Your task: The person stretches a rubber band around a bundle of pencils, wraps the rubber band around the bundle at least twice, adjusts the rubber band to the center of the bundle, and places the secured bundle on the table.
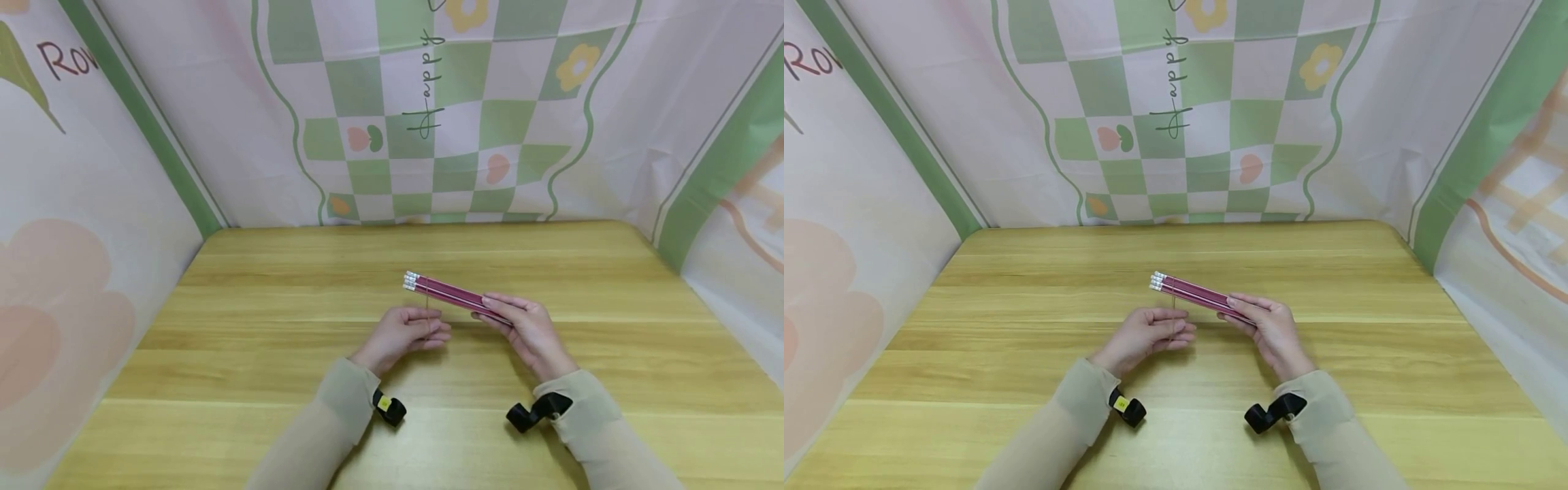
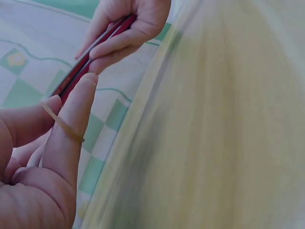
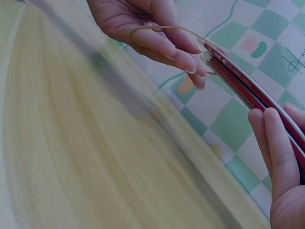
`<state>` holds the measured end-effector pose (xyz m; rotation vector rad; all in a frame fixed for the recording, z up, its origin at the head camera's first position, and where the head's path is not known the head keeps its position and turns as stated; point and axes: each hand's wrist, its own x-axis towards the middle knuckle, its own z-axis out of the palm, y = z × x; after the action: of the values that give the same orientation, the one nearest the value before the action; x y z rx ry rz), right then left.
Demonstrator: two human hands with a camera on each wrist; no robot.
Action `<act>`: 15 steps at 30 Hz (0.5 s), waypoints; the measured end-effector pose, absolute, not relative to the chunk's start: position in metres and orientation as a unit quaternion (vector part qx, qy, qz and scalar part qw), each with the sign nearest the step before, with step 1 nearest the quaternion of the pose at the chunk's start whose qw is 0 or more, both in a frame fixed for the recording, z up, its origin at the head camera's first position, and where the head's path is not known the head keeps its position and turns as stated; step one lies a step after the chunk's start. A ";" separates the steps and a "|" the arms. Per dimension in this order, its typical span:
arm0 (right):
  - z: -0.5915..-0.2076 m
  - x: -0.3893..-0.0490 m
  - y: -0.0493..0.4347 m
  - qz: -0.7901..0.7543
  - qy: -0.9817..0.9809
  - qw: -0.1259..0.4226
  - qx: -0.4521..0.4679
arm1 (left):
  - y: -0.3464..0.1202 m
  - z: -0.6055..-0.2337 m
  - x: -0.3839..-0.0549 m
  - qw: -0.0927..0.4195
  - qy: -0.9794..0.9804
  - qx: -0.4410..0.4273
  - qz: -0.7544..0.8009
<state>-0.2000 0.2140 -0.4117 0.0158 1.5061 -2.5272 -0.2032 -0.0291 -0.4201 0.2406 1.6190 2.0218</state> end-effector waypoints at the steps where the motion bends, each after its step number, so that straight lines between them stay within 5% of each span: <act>1: -0.412 -0.200 0.214 -0.856 0.508 0.098 0.009 | -0.028 -0.420 -0.202 0.267 0.598 0.087 0.751; 15: -0.411 -0.196 0.201 -0.851 0.519 0.059 0.058 | -0.004 -0.417 -0.185 0.243 0.565 0.038 0.787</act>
<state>-0.1958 0.2013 -0.4108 0.1766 1.5719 -2.5760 -0.1850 -0.0037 -0.4170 0.1047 1.5445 2.1513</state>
